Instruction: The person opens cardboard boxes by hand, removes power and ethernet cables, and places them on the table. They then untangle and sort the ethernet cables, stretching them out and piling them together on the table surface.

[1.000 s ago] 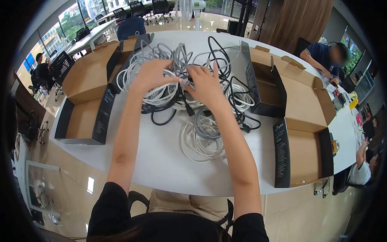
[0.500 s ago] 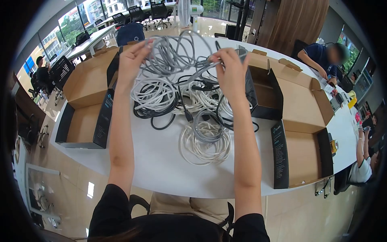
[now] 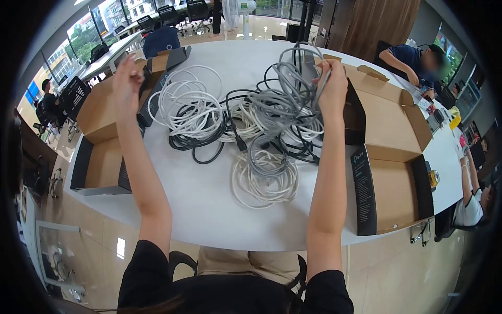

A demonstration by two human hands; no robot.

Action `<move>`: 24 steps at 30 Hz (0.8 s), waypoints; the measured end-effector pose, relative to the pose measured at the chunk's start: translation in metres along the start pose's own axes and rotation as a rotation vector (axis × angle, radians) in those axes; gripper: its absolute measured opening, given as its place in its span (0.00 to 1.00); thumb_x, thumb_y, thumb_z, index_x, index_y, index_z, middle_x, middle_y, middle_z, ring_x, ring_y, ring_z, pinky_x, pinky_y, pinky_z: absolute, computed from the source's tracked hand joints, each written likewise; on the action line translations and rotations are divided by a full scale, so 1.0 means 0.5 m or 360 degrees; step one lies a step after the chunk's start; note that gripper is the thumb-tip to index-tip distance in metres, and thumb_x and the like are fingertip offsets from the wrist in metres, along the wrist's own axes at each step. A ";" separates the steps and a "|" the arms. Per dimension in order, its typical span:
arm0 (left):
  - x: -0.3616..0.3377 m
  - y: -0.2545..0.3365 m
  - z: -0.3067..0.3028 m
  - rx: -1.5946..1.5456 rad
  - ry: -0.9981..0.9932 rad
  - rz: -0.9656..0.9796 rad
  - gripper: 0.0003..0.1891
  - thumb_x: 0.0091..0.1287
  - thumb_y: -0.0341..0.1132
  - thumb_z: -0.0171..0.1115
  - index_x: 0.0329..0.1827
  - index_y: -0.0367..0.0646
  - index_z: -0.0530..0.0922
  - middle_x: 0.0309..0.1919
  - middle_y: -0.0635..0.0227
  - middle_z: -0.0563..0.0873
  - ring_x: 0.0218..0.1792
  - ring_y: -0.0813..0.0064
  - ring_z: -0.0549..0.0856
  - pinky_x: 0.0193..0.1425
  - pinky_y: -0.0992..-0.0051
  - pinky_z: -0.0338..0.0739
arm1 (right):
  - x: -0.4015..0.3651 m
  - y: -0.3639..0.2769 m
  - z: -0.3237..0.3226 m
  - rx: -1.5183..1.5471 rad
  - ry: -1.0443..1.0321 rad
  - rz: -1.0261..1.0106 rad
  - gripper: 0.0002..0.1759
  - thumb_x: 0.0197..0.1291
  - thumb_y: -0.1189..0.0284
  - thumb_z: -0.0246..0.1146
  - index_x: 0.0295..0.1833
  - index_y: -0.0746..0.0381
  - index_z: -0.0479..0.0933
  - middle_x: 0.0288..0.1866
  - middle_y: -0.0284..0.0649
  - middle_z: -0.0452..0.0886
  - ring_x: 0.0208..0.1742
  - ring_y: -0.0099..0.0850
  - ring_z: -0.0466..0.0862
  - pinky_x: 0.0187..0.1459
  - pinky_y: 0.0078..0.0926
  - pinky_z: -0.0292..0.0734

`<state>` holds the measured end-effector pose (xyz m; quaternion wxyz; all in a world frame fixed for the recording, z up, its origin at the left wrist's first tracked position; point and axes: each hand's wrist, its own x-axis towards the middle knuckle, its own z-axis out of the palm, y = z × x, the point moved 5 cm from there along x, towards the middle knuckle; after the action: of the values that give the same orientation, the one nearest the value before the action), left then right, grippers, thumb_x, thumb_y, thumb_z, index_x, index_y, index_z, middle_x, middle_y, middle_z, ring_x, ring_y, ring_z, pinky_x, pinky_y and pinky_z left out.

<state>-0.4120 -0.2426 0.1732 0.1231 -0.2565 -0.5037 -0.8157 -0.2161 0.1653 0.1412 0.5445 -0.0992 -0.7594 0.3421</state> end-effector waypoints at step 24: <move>-0.169 -0.043 0.312 0.0460 -0.0961 -0.0039 0.22 0.56 0.14 0.51 0.53 0.39 0.78 0.44 0.67 0.86 0.20 0.93 0.74 0.21 0.89 0.65 | 0.032 -0.023 -0.093 0.1766 0.0025 0.0488 0.13 0.68 0.67 0.57 0.47 0.66 0.75 0.41 0.38 0.78 0.22 0.19 0.68 0.21 0.18 0.61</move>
<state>-0.3052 -0.0993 0.1673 -0.0065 -0.4604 -0.6309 -0.6245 -0.1782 0.1840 0.1685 0.4648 0.0898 -0.4390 0.7637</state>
